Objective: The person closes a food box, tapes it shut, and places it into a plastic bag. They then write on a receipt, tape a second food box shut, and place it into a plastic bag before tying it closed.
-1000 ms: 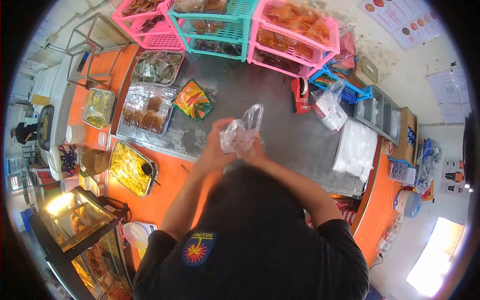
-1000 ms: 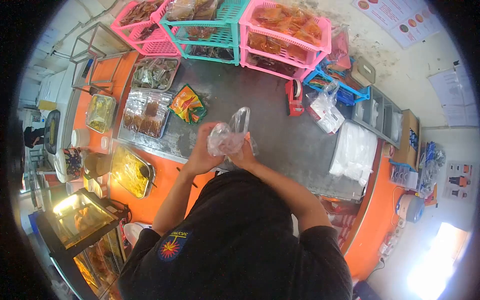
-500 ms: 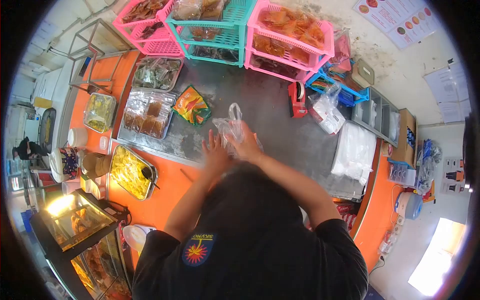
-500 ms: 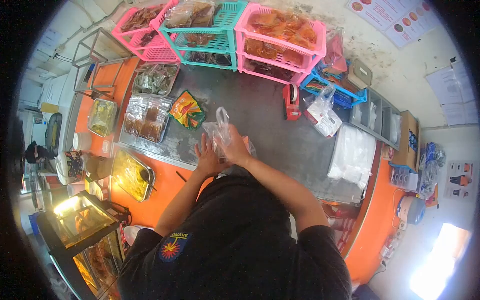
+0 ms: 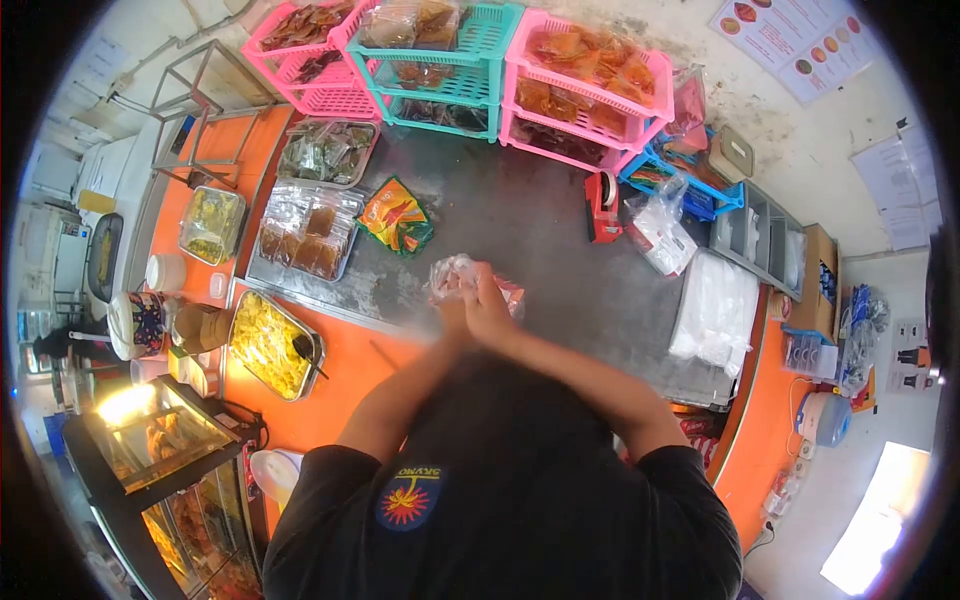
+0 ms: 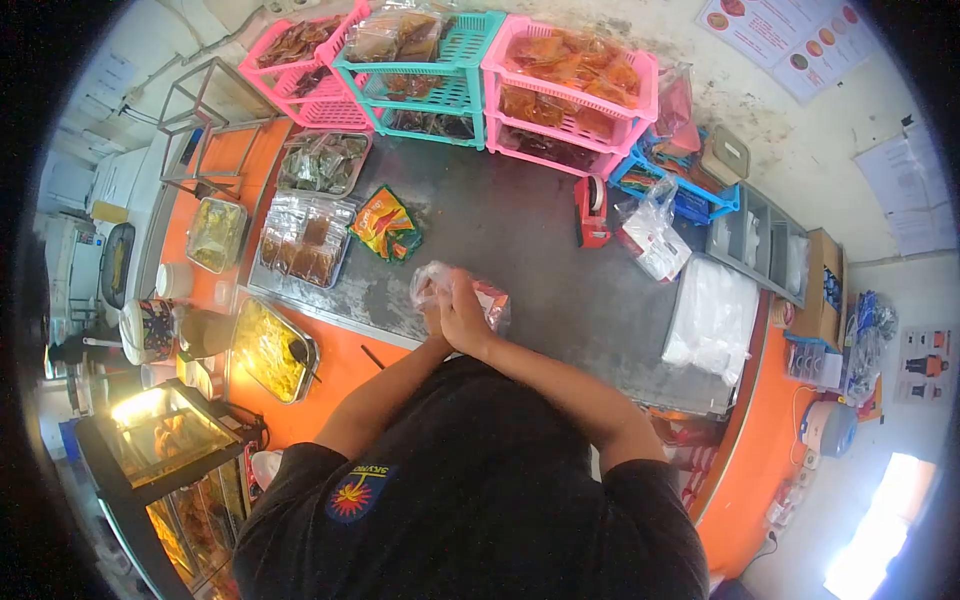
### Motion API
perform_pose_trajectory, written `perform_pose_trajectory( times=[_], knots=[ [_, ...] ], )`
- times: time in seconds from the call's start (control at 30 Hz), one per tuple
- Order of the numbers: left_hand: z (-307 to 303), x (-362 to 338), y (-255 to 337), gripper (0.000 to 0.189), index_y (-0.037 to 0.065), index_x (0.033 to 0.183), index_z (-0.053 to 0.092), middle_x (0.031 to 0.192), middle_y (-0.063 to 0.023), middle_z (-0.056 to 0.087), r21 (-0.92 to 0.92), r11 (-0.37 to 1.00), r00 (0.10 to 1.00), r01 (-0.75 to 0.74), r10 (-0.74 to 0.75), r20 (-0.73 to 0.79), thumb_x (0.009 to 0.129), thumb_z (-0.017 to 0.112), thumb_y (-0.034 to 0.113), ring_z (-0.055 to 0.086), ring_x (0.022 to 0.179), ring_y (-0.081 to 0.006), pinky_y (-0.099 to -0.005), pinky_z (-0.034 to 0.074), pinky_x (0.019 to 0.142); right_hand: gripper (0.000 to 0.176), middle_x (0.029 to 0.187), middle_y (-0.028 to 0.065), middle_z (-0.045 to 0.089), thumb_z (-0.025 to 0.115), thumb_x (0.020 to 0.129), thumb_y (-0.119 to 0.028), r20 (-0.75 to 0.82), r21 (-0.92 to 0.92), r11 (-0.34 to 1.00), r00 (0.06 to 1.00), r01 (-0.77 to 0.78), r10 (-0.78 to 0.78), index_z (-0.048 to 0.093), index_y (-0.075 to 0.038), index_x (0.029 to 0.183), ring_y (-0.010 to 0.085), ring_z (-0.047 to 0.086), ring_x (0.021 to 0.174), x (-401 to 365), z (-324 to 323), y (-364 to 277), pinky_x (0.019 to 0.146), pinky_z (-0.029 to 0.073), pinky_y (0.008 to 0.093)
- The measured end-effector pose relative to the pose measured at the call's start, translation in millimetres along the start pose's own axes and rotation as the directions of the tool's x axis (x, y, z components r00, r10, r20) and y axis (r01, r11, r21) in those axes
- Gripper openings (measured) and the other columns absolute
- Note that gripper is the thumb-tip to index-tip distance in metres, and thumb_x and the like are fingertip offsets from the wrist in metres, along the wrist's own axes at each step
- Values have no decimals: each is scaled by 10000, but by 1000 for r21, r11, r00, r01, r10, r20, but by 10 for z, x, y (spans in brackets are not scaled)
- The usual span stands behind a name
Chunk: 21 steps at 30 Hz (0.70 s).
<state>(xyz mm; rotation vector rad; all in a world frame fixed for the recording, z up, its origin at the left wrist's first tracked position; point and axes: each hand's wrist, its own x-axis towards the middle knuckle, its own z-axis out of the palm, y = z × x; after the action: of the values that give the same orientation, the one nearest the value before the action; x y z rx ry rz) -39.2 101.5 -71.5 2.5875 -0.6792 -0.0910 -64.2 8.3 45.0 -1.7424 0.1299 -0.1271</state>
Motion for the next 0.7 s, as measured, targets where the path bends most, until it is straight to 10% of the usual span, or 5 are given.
perform_pose_trajectory(
  times=[0.2,0.3,0.37,0.47,0.7],
  knots=[
    [-90,385,-226,595,-61,1317,661,1325,-301,676,291,957,935,-5,-99,342,927,659,389,495,1450,-416,-590,182,1278,409,1301,239,574,569,1016,-85,38,61,985,987,-159,157,482,-22,1410,337,655,1129,56,-632,-374,981,500,429],
    [-806,575,45,340,-58,1070,724,1098,-274,736,215,973,996,-89,85,26,901,642,225,693,1125,-463,-567,483,1078,508,1440,241,534,622,961,-77,-100,260,965,995,37,-12,496,-38,1451,353,605,1277,-82,-1072,-216,1086,470,462],
    [-1207,714,282,341,-70,1108,716,1173,-302,713,61,992,960,106,-118,253,906,627,190,693,1121,-507,-561,553,1005,700,1589,182,464,714,884,-116,-82,-555,730,848,398,-524,486,-161,1544,361,481,1452,-307,-1321,-211,1219,376,541],
    [-1278,847,367,298,-70,1037,711,1134,-311,718,61,995,974,82,-93,205,922,647,197,729,985,-507,-554,587,925,815,1682,66,396,756,840,-186,381,-725,388,801,569,-462,459,-359,1579,357,338,1564,-638,-1458,135,1286,232,663],
    [-1361,724,821,388,-73,1084,698,952,-311,726,-206,978,913,41,47,405,1057,489,253,727,859,-449,-565,574,809,660,1696,-44,353,726,883,-292,306,-881,-7,559,473,-771,529,-504,1476,339,306,1587,-415,-1688,184,1255,208,767]
  ],
)
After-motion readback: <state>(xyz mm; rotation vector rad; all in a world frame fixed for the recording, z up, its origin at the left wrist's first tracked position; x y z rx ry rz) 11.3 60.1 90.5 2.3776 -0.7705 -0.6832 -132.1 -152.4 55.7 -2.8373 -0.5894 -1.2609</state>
